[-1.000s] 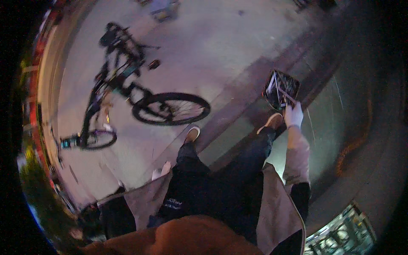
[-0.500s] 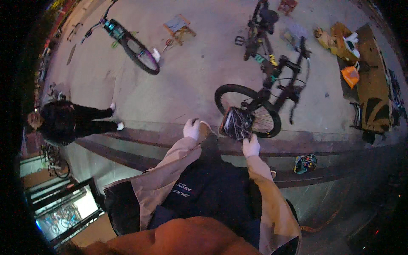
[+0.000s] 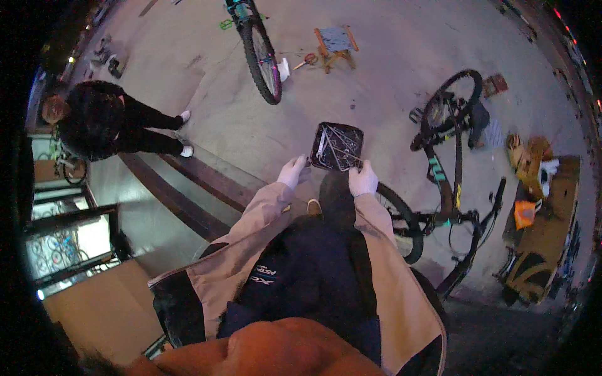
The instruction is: The person sits on the ground and uses a small metal tool to adjust a component on the front wheel hub of a bicycle. They then open a tool kit, select a different tool, and continue adjusting the same area.
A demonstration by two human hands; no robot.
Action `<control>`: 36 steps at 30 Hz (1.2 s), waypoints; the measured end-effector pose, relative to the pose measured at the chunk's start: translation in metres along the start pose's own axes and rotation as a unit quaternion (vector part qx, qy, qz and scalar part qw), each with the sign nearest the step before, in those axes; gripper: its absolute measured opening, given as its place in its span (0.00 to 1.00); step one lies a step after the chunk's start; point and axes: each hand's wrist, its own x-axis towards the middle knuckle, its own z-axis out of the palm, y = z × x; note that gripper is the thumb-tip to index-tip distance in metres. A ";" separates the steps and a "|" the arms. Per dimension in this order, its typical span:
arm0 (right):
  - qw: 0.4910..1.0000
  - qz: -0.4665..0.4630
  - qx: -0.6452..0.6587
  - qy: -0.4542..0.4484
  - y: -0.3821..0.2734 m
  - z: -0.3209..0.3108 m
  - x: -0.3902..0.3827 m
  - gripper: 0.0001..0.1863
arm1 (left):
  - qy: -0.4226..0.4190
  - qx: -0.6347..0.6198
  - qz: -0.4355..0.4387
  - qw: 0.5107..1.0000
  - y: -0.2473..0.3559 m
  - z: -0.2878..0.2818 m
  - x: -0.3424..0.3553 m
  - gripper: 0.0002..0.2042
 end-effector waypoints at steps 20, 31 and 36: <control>0.857 -0.392 -0.237 -0.238 -0.399 -0.017 0.541 0.14 | 0.168 -0.260 0.166 0.936 0.389 0.054 0.315 0.35; 0.751 -0.503 -0.291 -0.314 -0.474 -0.049 0.584 0.25 | 0.365 -0.289 0.219 0.857 0.424 0.107 0.301 0.26; 0.680 -0.561 -0.371 -0.292 -0.502 -0.055 0.659 0.29 | 0.423 -0.369 0.213 0.800 0.426 0.139 0.283 0.25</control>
